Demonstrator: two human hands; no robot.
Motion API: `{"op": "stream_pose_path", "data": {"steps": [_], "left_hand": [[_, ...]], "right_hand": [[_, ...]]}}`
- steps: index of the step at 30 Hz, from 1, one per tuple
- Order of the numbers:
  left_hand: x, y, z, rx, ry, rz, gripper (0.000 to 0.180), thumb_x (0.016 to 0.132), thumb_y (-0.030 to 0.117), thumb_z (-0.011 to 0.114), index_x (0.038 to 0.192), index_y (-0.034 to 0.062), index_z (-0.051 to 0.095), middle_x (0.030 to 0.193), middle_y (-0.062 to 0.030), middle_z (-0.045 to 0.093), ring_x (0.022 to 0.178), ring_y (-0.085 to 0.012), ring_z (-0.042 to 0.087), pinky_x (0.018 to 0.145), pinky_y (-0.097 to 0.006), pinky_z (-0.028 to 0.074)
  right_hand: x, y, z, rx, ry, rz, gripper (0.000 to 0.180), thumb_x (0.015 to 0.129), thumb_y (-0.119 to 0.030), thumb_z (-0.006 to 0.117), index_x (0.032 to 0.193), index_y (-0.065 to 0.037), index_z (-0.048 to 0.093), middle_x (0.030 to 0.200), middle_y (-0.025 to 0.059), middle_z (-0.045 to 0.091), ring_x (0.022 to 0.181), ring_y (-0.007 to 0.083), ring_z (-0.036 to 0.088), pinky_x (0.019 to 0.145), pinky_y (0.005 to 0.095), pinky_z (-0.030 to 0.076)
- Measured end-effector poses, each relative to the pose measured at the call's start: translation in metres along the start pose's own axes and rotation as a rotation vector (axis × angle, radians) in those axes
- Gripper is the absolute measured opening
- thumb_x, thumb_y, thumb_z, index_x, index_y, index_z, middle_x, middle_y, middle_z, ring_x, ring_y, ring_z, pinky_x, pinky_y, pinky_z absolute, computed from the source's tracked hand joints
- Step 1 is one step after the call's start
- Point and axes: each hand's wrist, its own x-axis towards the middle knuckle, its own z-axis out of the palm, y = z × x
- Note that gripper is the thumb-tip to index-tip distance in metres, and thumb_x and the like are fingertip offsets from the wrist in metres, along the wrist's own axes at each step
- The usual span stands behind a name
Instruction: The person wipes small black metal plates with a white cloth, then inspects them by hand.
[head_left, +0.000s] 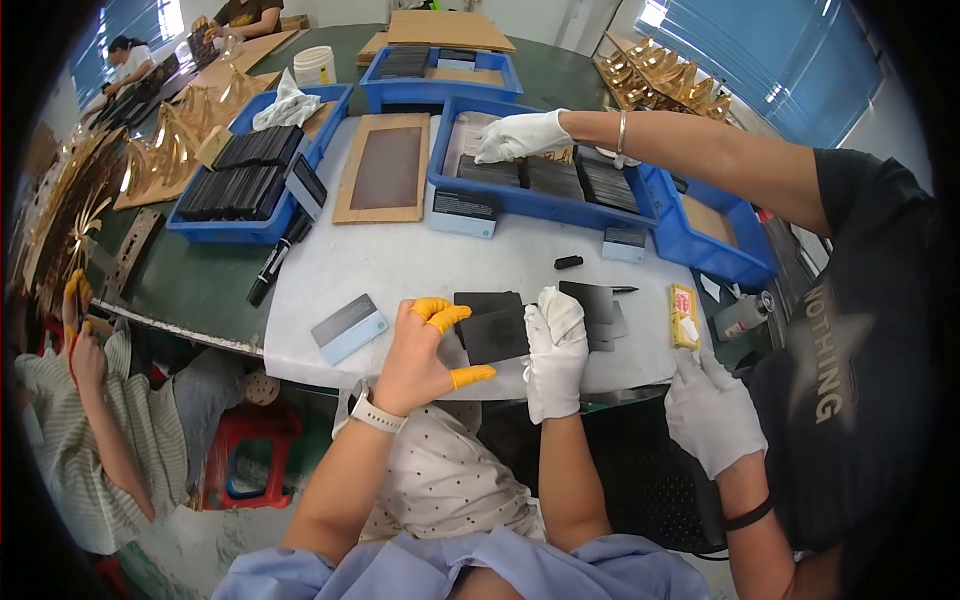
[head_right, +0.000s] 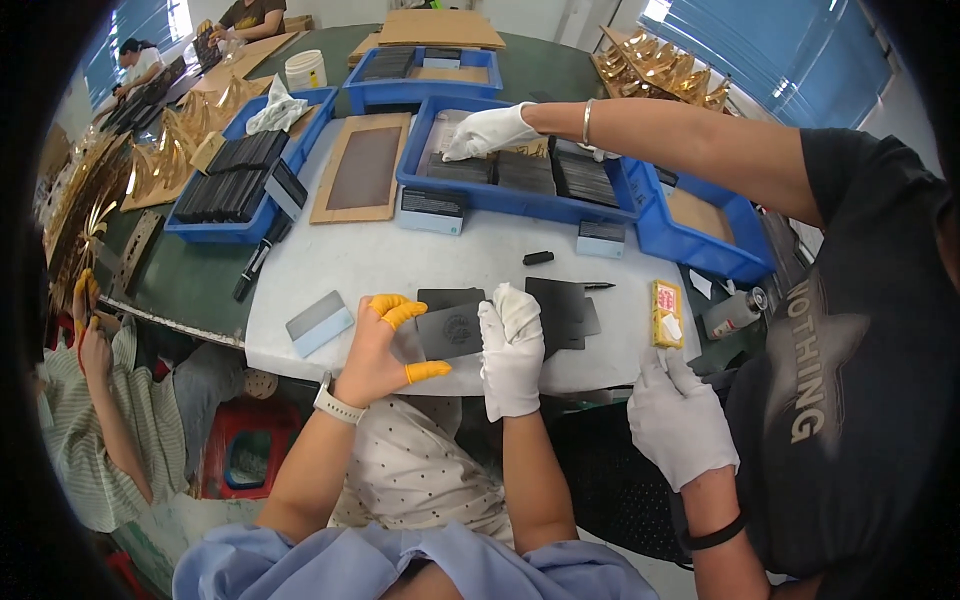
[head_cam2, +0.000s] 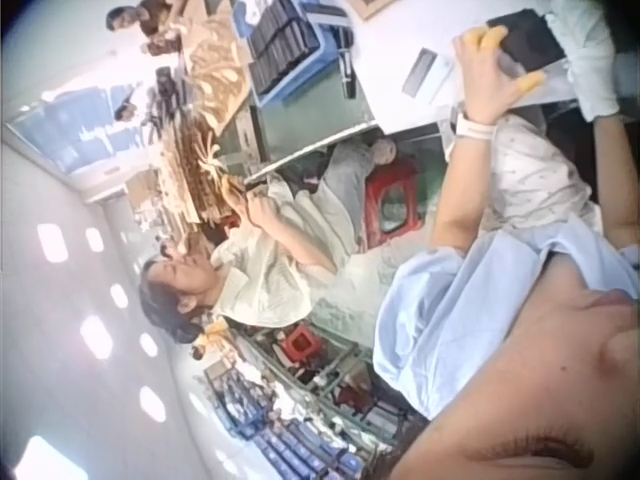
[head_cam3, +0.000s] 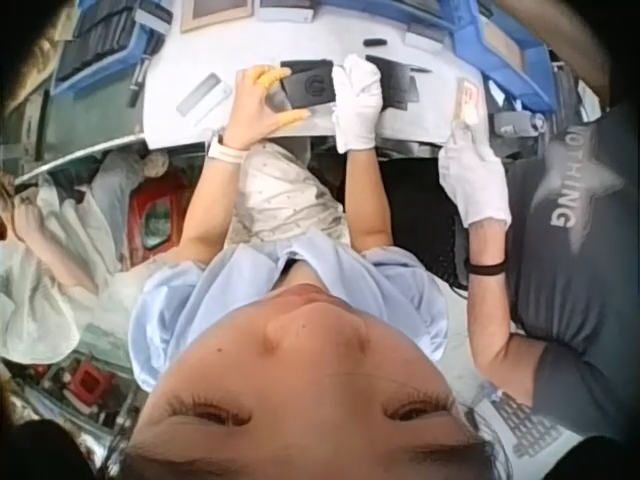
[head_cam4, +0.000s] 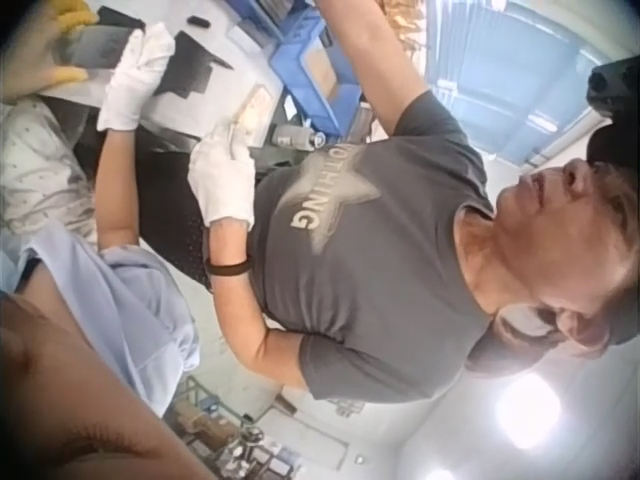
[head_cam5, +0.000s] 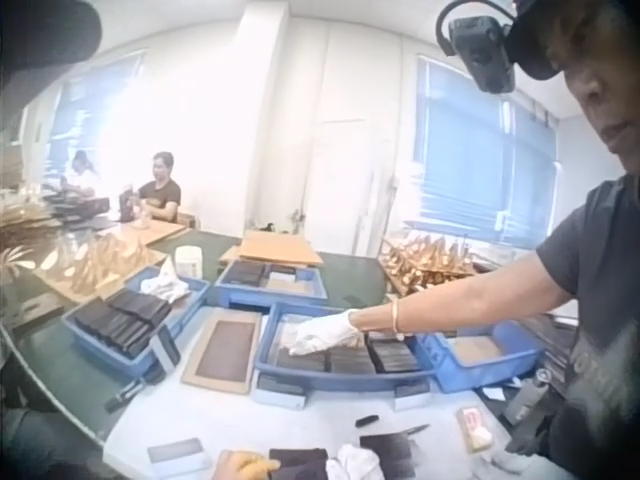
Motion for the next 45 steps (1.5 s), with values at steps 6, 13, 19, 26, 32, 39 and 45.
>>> {"op": "stream_pose_path", "data": {"steps": [6, 13, 19, 26, 32, 39, 45], "left_hand": [[0.005, 0.002, 0.007, -0.02, -0.025, 0.002, 0.081, 0.063, 0.038, 0.101, 0.129, 0.0045, 0.069, 0.124, -0.0136, 0.061, 0.116, -0.0363, 0.051, 0.105, -0.045, 0.046], [0.002, 0.002, 0.005, -0.013, -0.046, -0.027, 0.082, 0.062, 0.037, 0.102, 0.131, 0.0066, 0.069, 0.127, -0.0125, 0.06, 0.119, -0.0349, 0.05, 0.107, -0.044, 0.045], [0.001, 0.002, 0.004, -0.011, -0.043, -0.024, 0.082, 0.061, 0.036, 0.102, 0.13, 0.0062, 0.069, 0.126, -0.0123, 0.061, 0.119, -0.0349, 0.05, 0.106, -0.044, 0.046], [0.0, 0.001, 0.005, -0.018, -0.02, -0.02, 0.075, 0.064, 0.03, 0.101, 0.128, 0.0066, 0.07, 0.123, -0.0116, 0.062, 0.117, -0.0343, 0.052, 0.104, -0.043, 0.046], [-0.001, -0.007, 0.0, -0.143, 0.08, -0.077, 0.068, 0.067, 0.026, 0.099, 0.126, 0.0069, 0.072, 0.121, -0.0111, 0.063, 0.114, -0.0333, 0.053, 0.102, -0.042, 0.048], [-0.005, -0.01, 0.0, -0.16, 0.097, -0.084, 0.068, 0.068, 0.025, 0.099, 0.127, 0.006, 0.072, 0.12, -0.0104, 0.065, 0.115, -0.0325, 0.055, 0.103, -0.041, 0.047], [-0.006, -0.007, -0.002, -0.17, 0.081, -0.098, 0.068, 0.069, 0.022, 0.099, 0.128, 0.0049, 0.071, 0.12, -0.0112, 0.066, 0.116, -0.0321, 0.057, 0.103, -0.041, 0.048]], "right_hand": [[0.002, -0.002, -0.011, -0.012, 0.025, -0.003, 0.024, 0.101, 0.005, 0.069, 0.119, -0.009, 0.064, 0.104, -0.0052, 0.062, 0.083, 0.0013, 0.055, 0.073, 0.0186, 0.051], [0.0, 0.001, -0.009, -0.029, 0.029, -0.006, 0.023, 0.101, 0.005, 0.069, 0.12, -0.008, 0.064, 0.105, -0.005, 0.062, 0.085, 0.0008, 0.056, 0.076, 0.0185, 0.052], [0.002, 0.007, -0.014, -0.052, 0.019, -0.046, 0.023, 0.101, 0.005, 0.07, 0.119, -0.007, 0.064, 0.106, -0.0045, 0.062, 0.087, 0.001, 0.055, 0.078, 0.019, 0.052], [0.004, 0.007, -0.015, -0.072, 0.043, -0.15, 0.02, 0.101, 0.004, 0.069, 0.117, -0.007, 0.063, 0.104, -0.0046, 0.061, 0.088, 0.0018, 0.056, 0.079, 0.0193, 0.053], [0.0, -0.023, -0.004, -0.047, 0.159, 0.063, 0.018, 0.107, -0.004, 0.063, 0.123, -0.011, 0.061, 0.091, -0.0033, 0.061, 0.068, 0.0016, 0.054, 0.048, 0.0193, 0.041], [-0.002, -0.021, -0.004, -0.008, 0.107, 0.092, 0.017, 0.107, -0.004, 0.063, 0.121, -0.012, 0.06, 0.09, -0.0029, 0.06, 0.065, 0.0019, 0.053, 0.048, 0.0193, 0.042], [-0.003, -0.019, -0.005, -0.097, 0.133, 0.057, 0.016, 0.107, -0.005, 0.064, 0.122, -0.011, 0.06, 0.09, -0.0034, 0.061, 0.068, 0.0019, 0.056, 0.048, 0.0185, 0.043]]}}
